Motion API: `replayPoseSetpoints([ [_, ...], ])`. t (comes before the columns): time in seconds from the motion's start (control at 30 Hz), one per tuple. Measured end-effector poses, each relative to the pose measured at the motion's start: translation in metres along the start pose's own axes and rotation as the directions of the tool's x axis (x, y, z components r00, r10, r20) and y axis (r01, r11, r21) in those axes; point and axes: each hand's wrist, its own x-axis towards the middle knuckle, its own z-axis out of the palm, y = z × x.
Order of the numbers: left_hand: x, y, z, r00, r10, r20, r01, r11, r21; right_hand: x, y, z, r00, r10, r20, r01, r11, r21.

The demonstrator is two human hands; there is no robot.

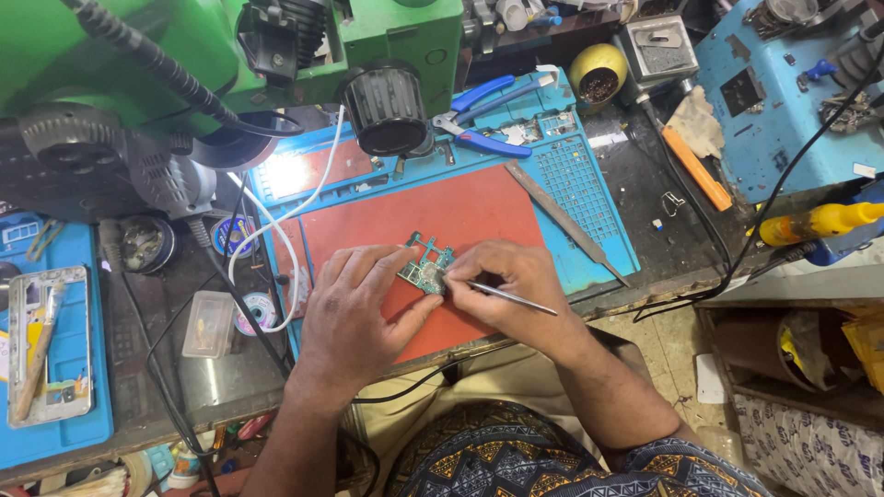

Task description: The person holds a small green circuit board on a red mat and works on it with a handheld tool, steadying the board with the other hand and repositioning it as they work across its surface. The work takes place under a bench microscope on a cluttered electronics repair workbench.

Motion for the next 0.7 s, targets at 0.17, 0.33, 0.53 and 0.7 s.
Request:
replayPoseSetpoints([
  [0.17,0.0002,-0.0004,0.0001,1.0,0.004,0.001,-0.004,1.0,0.005,0.0001,-0.0016,-0.0012,1.0,0.01,0.016,-0.01,1.0,0.014],
  [0.33,0.0001,-0.0006,0.0007,1.0,0.009,-0.002,-0.009,1.0,0.004,0.0006,-0.0029,0.0,1.0,-0.024,-0.009,0.024,1.0,-0.005],
  [0.53,-0.0004,-0.001,0.0011,1.0,0.012,-0.011,-0.012,1.0,0.002,0.0007,-0.0022,0.0009,0.999,-0.034,-0.018,0.034,0.999,-0.019],
  [0.7,-0.0003,-0.0013,0.0011,1.0,0.013,-0.014,-0.014,1.0,-0.004,0.0,-0.0001,0.0015,1.0,-0.028,-0.005,0.028,0.999,0.02],
])
